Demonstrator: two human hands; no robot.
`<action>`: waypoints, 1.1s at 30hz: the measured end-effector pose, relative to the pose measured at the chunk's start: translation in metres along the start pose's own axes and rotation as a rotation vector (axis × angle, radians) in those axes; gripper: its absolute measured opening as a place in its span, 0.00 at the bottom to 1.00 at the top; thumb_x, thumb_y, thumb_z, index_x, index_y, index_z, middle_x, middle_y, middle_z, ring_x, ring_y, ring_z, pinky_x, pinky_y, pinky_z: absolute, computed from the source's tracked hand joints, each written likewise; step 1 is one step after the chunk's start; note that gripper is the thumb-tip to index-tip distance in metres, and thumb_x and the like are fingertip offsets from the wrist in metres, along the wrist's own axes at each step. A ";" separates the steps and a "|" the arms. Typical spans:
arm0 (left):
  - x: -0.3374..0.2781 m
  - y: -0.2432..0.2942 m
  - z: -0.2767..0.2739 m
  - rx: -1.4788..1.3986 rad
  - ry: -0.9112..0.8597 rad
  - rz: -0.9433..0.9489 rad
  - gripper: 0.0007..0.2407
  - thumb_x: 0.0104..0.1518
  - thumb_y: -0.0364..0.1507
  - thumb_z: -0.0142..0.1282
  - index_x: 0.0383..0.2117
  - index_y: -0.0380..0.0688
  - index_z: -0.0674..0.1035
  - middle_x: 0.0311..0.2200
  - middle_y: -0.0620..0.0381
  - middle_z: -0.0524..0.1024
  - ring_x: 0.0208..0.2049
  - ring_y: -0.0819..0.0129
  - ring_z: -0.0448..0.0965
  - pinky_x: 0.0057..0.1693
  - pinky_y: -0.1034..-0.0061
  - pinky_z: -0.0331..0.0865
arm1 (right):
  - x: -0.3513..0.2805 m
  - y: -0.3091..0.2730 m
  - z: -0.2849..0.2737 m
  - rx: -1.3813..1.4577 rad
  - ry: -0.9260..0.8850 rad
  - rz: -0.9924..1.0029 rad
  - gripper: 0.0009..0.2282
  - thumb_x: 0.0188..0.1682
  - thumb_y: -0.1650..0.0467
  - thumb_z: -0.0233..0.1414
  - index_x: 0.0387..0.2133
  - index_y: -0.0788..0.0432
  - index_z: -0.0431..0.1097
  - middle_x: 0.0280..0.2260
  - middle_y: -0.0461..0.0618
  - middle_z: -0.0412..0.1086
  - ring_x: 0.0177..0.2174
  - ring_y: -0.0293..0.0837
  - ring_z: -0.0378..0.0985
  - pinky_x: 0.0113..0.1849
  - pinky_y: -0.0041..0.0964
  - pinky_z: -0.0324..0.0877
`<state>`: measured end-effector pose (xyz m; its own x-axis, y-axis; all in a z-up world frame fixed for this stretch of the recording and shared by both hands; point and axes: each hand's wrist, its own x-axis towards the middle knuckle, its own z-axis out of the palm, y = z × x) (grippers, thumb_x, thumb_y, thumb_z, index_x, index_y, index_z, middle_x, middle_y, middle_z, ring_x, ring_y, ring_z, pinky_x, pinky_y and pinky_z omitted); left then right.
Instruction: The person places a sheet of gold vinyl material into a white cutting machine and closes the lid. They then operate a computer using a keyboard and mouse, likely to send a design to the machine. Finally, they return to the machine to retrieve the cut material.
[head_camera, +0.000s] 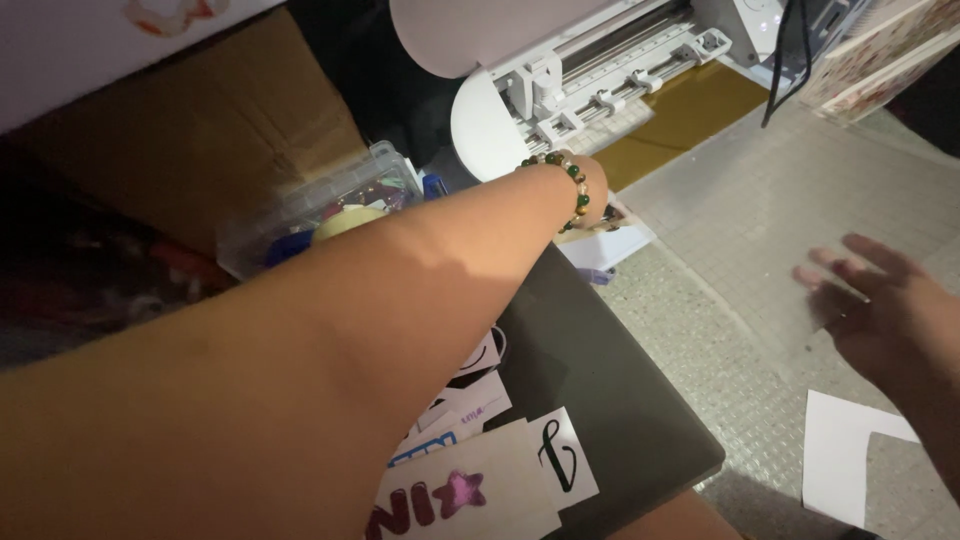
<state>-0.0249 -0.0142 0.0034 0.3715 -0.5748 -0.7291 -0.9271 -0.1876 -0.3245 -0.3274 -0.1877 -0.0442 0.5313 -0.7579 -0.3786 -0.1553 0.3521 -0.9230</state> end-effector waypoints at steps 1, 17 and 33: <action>-0.002 0.000 0.003 -0.005 0.041 -0.008 0.05 0.57 0.27 0.46 0.28 0.47 0.76 0.25 0.60 0.66 0.23 0.69 0.64 0.34 0.72 0.62 | -0.014 -0.008 0.004 -0.179 -0.080 -0.058 0.15 0.59 0.75 0.39 0.59 0.55 0.57 0.56 0.47 0.70 0.54 0.38 0.73 0.45 0.20 0.63; -0.032 0.005 0.000 -0.031 0.109 -0.043 0.09 0.61 0.30 0.46 0.39 0.47 0.81 0.37 0.57 0.77 0.38 0.63 0.77 0.48 0.68 0.71 | 0.011 0.006 -0.004 -0.008 -0.029 -0.039 0.13 0.57 0.72 0.45 0.55 0.48 0.65 0.50 0.55 0.75 0.46 0.56 0.84 0.31 0.26 0.67; -0.022 0.003 0.000 -0.002 0.126 -0.062 0.09 0.63 0.31 0.43 0.35 0.47 0.79 0.32 0.57 0.75 0.31 0.66 0.73 0.42 0.72 0.70 | 0.012 0.005 -0.008 0.024 -0.083 0.003 0.15 0.57 0.74 0.43 0.57 0.51 0.62 0.52 0.51 0.73 0.46 0.50 0.83 0.37 0.25 0.71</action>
<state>-0.0361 -0.0020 0.0183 0.4188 -0.6573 -0.6265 -0.9028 -0.2274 -0.3650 -0.3279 -0.1996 -0.0539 0.5983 -0.7088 -0.3736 -0.1379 0.3682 -0.9195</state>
